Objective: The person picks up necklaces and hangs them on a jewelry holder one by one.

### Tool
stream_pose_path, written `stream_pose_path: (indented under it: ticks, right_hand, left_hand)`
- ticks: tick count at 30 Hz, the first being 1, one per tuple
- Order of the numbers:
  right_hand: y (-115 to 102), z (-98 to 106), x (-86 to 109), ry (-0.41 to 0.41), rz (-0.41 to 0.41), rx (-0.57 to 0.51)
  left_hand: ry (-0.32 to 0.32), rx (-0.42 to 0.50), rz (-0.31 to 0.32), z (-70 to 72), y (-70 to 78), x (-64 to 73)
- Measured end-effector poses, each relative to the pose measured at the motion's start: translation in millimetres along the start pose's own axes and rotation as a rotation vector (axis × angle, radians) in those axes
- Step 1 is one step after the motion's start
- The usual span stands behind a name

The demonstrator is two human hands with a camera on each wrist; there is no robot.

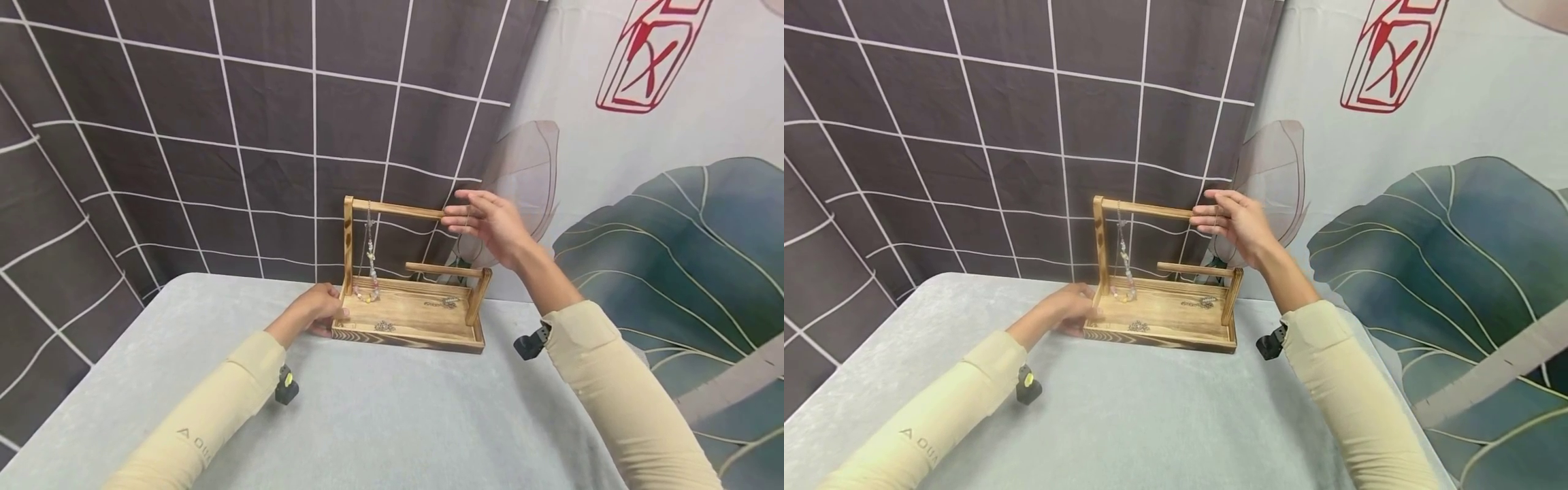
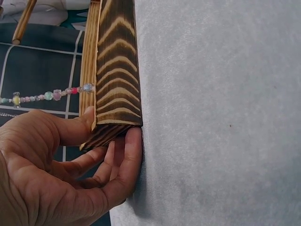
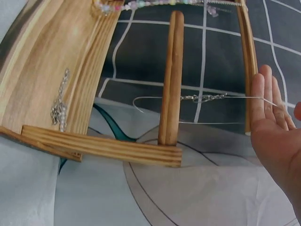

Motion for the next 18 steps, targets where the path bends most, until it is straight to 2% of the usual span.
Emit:
stream_pose_path:
  ticks: [18]
  right_hand:
    - [15, -27, -1.2, -0.028, -0.035, -0.019]
  left_hand:
    - [0.001, 0.008, 0.004, -1.3, -1.4, -3.3]
Point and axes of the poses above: each hand's wrist, its own x-axis away from the middle knuckle, its own z-axis out of the back of the hand, y = z × x, the point moved 3 cm from there along -x, towards the middle knuckle, and after that the axes turned 13 degrees about z, right-handed, at the moved point
